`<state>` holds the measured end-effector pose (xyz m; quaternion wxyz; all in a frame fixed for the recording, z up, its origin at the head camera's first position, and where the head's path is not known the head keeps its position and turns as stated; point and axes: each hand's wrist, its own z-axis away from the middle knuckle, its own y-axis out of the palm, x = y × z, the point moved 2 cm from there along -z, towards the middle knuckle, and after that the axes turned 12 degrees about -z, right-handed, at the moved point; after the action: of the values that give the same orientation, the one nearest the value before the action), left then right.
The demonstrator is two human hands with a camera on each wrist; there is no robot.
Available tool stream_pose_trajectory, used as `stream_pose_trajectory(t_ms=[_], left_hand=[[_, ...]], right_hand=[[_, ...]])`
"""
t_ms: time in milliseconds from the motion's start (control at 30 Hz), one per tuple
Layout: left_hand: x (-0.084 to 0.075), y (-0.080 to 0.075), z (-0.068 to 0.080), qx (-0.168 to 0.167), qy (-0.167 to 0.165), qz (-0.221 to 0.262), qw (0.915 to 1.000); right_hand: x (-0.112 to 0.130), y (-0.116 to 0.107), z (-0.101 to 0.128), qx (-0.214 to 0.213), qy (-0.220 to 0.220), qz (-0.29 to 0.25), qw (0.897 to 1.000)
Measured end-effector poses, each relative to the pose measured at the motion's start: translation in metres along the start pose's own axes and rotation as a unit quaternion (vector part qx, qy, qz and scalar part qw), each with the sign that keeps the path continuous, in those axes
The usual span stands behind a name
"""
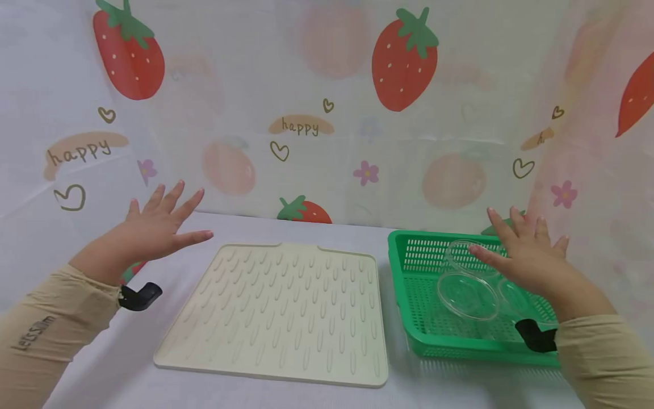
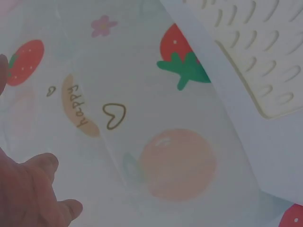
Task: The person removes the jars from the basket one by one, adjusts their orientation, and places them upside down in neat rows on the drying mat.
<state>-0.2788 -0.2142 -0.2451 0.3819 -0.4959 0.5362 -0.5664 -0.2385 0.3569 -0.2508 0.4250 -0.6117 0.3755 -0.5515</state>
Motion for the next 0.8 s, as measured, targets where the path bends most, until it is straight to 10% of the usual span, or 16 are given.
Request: stream_pose_trajectory(t_ms=[533,800], left_hand=[[-0.019,-0.008,-0.008,-0.037,0.026,0.072,0.9964],[-0.037,-0.008,-0.017,-0.071,0.050,0.177,0.9804]], right_hand=[[0.000,-0.007,0.003,-0.023,-0.022,-0.032,0.999],[0.000,-0.009,0.000,-0.051,-0.088,-0.103,0.989]])
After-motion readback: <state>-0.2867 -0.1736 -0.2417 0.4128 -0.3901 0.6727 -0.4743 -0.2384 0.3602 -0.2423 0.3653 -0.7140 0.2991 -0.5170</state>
